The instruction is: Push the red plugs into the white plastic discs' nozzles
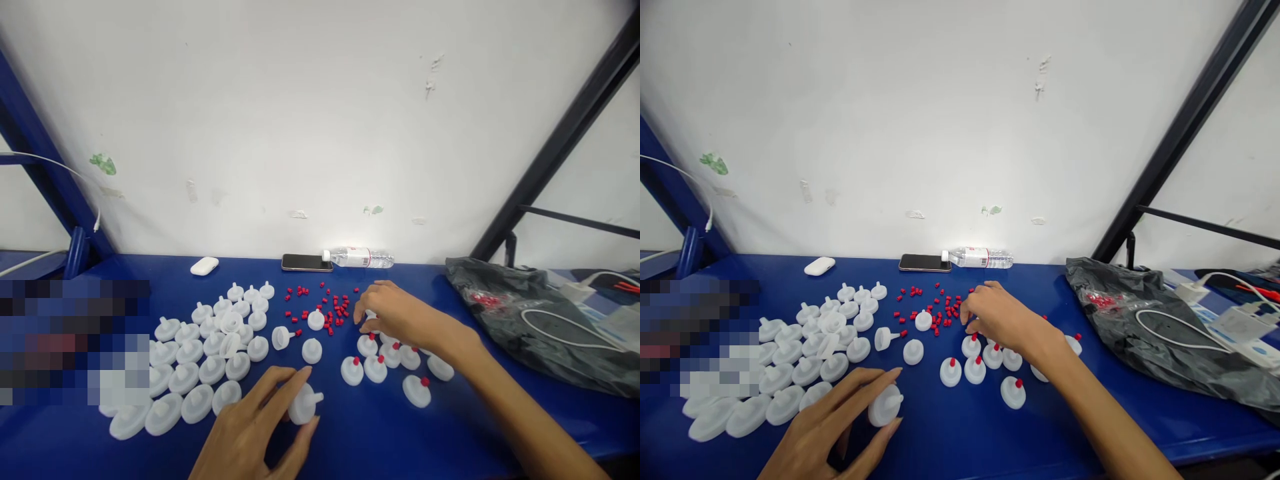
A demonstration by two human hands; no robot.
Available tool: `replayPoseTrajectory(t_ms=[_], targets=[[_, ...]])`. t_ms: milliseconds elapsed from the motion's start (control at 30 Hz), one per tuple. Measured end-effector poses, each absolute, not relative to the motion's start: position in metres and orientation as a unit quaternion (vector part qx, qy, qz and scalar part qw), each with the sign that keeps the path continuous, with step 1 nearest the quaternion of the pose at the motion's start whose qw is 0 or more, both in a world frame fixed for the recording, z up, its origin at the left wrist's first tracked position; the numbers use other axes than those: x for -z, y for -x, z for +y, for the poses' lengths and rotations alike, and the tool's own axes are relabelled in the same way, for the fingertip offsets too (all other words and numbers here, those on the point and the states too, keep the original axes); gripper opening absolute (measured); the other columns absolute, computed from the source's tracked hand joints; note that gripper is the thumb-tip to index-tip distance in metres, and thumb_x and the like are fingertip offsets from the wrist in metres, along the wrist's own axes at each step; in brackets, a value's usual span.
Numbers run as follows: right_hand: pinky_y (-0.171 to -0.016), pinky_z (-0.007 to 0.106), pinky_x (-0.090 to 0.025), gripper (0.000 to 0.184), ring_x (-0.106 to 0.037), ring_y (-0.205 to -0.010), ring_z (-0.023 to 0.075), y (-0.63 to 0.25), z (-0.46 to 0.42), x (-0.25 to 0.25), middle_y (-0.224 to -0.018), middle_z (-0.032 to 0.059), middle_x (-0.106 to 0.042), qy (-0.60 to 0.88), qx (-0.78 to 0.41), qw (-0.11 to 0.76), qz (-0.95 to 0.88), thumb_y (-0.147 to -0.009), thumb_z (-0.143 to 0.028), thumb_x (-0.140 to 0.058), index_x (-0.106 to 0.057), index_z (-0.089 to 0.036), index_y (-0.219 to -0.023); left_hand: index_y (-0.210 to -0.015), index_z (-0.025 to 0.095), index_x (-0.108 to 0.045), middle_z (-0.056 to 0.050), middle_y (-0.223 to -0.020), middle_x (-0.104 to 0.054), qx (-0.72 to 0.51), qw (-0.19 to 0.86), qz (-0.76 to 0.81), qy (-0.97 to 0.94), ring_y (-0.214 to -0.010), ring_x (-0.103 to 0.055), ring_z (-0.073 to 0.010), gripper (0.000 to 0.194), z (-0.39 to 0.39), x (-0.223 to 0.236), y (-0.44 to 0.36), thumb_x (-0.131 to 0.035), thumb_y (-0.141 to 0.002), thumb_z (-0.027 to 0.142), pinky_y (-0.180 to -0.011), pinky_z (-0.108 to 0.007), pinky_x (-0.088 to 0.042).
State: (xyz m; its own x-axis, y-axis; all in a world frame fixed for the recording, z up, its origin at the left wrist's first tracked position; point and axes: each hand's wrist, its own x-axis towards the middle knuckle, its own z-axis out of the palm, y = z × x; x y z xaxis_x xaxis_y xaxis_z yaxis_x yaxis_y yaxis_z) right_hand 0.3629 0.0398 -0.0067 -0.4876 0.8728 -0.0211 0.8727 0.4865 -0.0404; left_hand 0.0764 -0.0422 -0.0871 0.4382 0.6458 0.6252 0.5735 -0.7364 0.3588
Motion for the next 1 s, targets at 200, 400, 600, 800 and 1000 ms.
replayPoseTrajectory(t_ms=[200,400,600,800,1000], targets=[[-0.111,0.051,-0.035,0.022,-0.064,-0.114,0.0292,-0.367,0.036,0.009,-0.106,0.0075,-0.077,0.537,-0.039,-0.028,-0.842,-0.079,-0.003,-0.075,-0.078,-0.021,-0.092,-0.137,0.027,-0.055,-0.004,-0.122,-0.072,-0.383,0.042,0.366,-0.847,-0.078,-0.076,-0.0104,0.035,-0.042,0.086,-0.077,-0.053,-0.104,0.034,-0.063,-0.017,-0.060],[-0.110,0.058,-0.032,0.017,-0.063,-0.112,0.0323,-0.374,0.047,0.022,-0.100,0.0083,-0.077,0.551,-0.035,-0.014,-0.834,-0.077,-0.004,-0.074,-0.077,-0.020,-0.080,-0.137,0.029,-0.057,-0.004,-0.124,-0.073,-0.385,0.035,0.374,-0.843,-0.079,-0.077,-0.0121,0.034,-0.042,0.087,-0.076,-0.053,-0.104,0.035,-0.064,-0.018,-0.062],[-0.110,0.049,-0.036,0.017,-0.067,-0.106,0.0279,-0.374,0.039,0.010,-0.096,0.0058,-0.077,0.544,-0.032,0.028,-0.838,-0.089,-0.009,-0.065,-0.076,-0.021,-0.084,-0.138,0.028,-0.055,-0.004,-0.125,-0.072,-0.376,0.031,0.372,-0.848,-0.078,-0.077,-0.0121,0.035,-0.042,0.090,-0.076,-0.052,-0.104,0.037,-0.065,-0.019,-0.062],[-0.072,0.028,-0.052,0.017,-0.072,-0.084,0.0194,-0.359,-0.011,-0.008,-0.101,-0.0007,-0.077,0.555,-0.120,0.240,-0.787,-0.101,-0.040,-0.060,-0.072,-0.029,-0.102,-0.141,0.029,-0.052,-0.001,-0.119,-0.071,-0.363,0.074,0.371,-0.851,-0.071,-0.073,-0.0091,0.042,-0.040,0.091,-0.075,-0.059,-0.100,0.030,-0.060,-0.018,-0.059],[-0.087,0.026,-0.053,0.013,-0.073,-0.090,0.0155,-0.312,-0.054,0.021,-0.098,-0.0045,-0.080,0.435,-0.197,0.406,-0.779,-0.095,-0.028,-0.073,-0.077,-0.032,-0.107,-0.143,0.029,-0.052,0.000,-0.114,-0.069,-0.376,0.114,0.363,-0.845,-0.064,-0.068,-0.0059,0.045,-0.037,0.095,-0.073,-0.062,-0.099,0.027,-0.059,-0.016,-0.058]])
